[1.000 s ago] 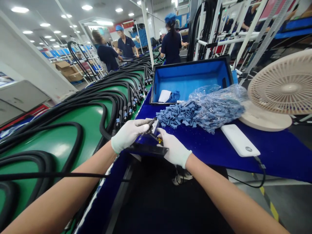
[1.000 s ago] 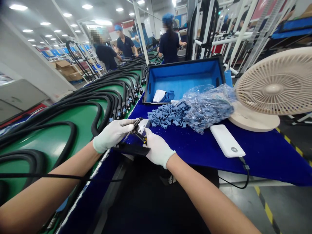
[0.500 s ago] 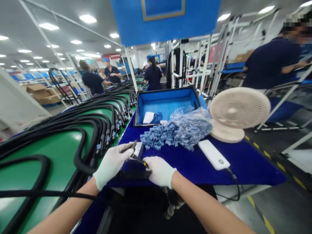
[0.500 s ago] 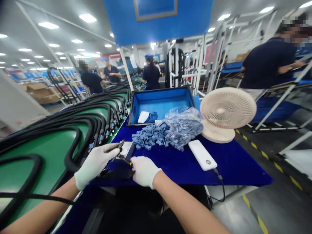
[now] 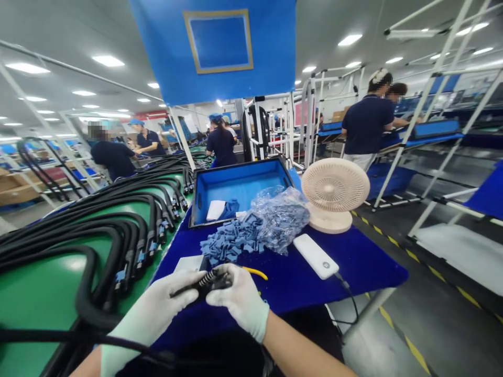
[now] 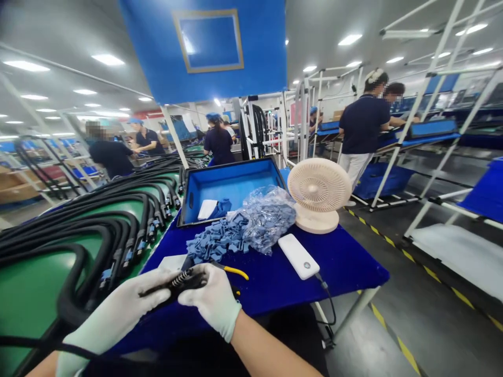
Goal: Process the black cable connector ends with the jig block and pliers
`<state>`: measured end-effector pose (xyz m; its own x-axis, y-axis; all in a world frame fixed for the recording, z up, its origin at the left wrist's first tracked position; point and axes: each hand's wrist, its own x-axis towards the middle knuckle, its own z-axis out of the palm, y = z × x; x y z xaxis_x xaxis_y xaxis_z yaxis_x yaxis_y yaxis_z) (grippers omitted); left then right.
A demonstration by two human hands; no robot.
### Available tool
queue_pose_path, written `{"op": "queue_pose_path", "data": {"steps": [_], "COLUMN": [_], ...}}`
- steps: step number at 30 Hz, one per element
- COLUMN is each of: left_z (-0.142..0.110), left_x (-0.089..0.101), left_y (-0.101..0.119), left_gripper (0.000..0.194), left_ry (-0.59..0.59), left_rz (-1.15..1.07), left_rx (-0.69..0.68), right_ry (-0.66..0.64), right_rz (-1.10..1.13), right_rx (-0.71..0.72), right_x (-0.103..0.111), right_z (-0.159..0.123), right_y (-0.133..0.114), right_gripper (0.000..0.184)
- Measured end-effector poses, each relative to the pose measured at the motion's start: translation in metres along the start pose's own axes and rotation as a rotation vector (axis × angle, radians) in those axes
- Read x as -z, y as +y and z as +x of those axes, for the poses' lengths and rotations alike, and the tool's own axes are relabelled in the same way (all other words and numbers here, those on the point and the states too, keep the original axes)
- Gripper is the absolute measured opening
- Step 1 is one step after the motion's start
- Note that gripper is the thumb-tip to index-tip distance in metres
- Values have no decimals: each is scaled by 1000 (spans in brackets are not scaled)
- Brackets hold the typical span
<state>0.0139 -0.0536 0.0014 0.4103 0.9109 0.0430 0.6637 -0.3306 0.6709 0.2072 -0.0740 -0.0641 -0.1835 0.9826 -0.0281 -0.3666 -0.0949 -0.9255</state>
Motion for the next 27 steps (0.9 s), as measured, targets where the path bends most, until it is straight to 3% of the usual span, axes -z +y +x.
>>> {"op": "queue_pose_path", "data": {"steps": [3,6,9,15,23,27], "left_z": [3,2,-2,-15,-28,-23], "left_x": [-6,-16,-29,-47,-41,-32], "left_y": [-7,-15,-25,-31,-8,-11], "left_gripper": [38,34,32,32,30,34], "left_ry": [-73,-104,-12,205,131,98], "left_rz": [48,109,206,305,250,345], "left_rx": [-28,-28,-104,-213,-138,-276], "right_ry": [-56,-227,-337,-279,-246,-282], "right_rz": [-50,-122,-125,-229,-374,-298], "right_rx": [52,2,-56,151,247,221], "right_x": [6,15,23,31,25,18], "right_z": [6,9,10,10,7,3], "right_y": [12,29,38,34,27,18], "right_gripper": [62,83,94,103,73,78]}}
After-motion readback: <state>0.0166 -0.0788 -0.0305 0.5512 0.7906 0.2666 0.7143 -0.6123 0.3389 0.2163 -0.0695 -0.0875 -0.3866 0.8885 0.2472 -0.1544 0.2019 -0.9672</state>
